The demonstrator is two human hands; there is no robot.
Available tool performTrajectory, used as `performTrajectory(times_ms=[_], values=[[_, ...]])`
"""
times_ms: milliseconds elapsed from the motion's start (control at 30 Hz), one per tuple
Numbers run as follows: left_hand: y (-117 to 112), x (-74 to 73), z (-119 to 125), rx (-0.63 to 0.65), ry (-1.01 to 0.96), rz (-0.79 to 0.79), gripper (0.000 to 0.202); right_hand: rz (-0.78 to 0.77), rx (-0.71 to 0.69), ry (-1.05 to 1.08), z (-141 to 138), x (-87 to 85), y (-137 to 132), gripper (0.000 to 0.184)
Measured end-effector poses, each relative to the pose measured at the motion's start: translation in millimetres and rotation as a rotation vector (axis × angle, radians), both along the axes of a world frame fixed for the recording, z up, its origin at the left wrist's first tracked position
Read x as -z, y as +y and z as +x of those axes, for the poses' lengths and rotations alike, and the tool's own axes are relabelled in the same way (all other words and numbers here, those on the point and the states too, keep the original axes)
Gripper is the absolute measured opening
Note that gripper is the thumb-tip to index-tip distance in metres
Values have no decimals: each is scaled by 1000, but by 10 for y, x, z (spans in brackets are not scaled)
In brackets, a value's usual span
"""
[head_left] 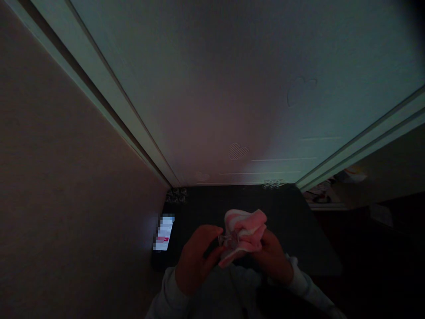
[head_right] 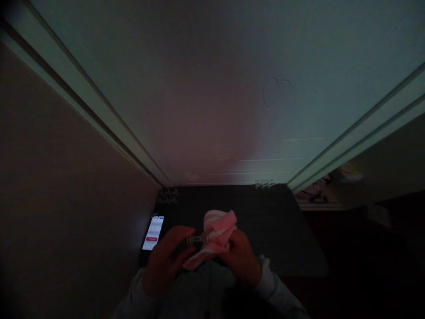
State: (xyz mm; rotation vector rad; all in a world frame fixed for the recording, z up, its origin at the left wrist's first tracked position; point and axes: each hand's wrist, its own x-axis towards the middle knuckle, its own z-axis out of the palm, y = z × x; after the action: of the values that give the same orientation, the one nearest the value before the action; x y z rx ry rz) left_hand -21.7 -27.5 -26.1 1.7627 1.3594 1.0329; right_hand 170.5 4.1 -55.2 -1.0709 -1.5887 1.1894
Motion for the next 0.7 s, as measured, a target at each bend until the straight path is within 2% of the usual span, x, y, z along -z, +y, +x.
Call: performTrajectory(times_ms=[100,167,300,433,600,700], values=[[-10,19,3,22,19,79,30,-43,4,26,5,18,-11,26],[-15,43,6,14,-21,53,31,-63,17,46,2,18,-19,26],[-9,80,-2,-41,-236,-177,42,-72,49,70,-10,-22,-21,26],[28,62,-15,3,-418,-410,41,4,78,-4,-4,-48,-13,28],[62,57,-4,-43,-467,-519,43,114,-46,-99,8,1,-17,36],[64,80,-2,-38,-523,-567,41,190,-72,-121,9,20,-20,37]])
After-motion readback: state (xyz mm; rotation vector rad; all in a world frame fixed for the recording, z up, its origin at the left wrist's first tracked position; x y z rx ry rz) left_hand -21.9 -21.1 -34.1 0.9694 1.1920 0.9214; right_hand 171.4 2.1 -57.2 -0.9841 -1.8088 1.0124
